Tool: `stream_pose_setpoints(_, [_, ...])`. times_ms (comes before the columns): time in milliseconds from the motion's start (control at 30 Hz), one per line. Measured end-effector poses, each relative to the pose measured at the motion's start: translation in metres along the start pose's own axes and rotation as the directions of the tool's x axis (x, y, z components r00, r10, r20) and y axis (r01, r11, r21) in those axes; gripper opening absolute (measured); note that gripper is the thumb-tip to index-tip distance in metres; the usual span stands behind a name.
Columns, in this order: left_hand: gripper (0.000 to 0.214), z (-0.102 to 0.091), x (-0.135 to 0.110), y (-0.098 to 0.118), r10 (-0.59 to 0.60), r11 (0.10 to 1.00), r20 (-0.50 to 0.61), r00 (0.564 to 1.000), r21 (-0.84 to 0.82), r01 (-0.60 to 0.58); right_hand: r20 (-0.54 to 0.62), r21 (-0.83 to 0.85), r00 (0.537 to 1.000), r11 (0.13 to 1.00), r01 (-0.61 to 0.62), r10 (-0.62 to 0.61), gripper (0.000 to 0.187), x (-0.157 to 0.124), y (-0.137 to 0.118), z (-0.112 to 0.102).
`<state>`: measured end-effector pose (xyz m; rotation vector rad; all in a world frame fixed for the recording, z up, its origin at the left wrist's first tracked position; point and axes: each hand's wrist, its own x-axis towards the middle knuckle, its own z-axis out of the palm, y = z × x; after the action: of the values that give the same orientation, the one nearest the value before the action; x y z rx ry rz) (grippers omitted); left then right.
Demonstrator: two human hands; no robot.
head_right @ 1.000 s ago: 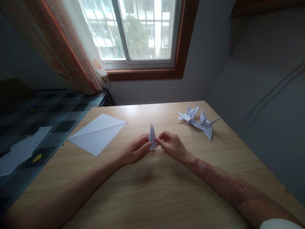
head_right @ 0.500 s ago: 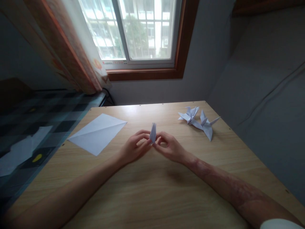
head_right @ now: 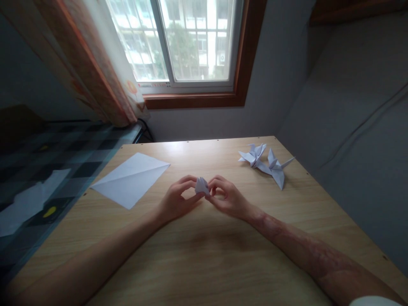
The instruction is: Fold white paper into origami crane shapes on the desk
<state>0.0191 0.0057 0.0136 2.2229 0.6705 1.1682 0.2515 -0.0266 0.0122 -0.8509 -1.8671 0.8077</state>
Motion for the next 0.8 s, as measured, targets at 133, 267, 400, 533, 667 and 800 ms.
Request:
stream_pose_setpoints(133, [0.008, 0.001, -0.002, 0.000, 0.035, 0.999, 0.030, 0.999, 0.013, -0.035, 0.010, -0.041, 0.999, 0.998, 0.054, -0.054, 0.014, 0.000, -0.003, -0.001])
stream_pose_setpoints(267, [0.006, 0.000, -0.002, 0.002, 0.043, 0.999, 0.017, 0.999, 0.014, -0.043, 0.001, -0.046, 0.997, 0.996, 0.079, -0.079, 0.017, -0.002, 0.000, -0.001])
stream_pose_setpoints(400, [0.017, 0.000, -0.003, 0.004, -0.017, 1.000, -0.032, 0.999, -0.024, 0.017, -0.022, -0.038, 0.997, 0.997, 0.074, -0.075, 0.020, -0.005, 0.007, 0.000])
stream_pose_setpoints(533, [0.030, 0.002, -0.005, 0.001, -0.149, 0.984, -0.084, 0.985, -0.115, 0.139, -0.066, -0.042, 0.997, 0.998, 0.044, -0.047, 0.020, -0.007, 0.012, 0.001])
stream_pose_setpoints(667, [0.027, 0.001, -0.002, -0.001, -0.157, 0.974, -0.008, 0.988, -0.166, 0.153, -0.120, -0.019, 0.993, 1.000, -0.016, 0.013, 0.023, -0.009, 0.011, 0.002])
stream_pose_setpoints(800, [0.026, -0.003, 0.000, 0.000, -0.133, 0.983, 0.071, 0.989, -0.120, 0.141, -0.064, 0.011, 0.997, 0.999, -0.041, 0.042, 0.025, -0.008, 0.010, 0.001])
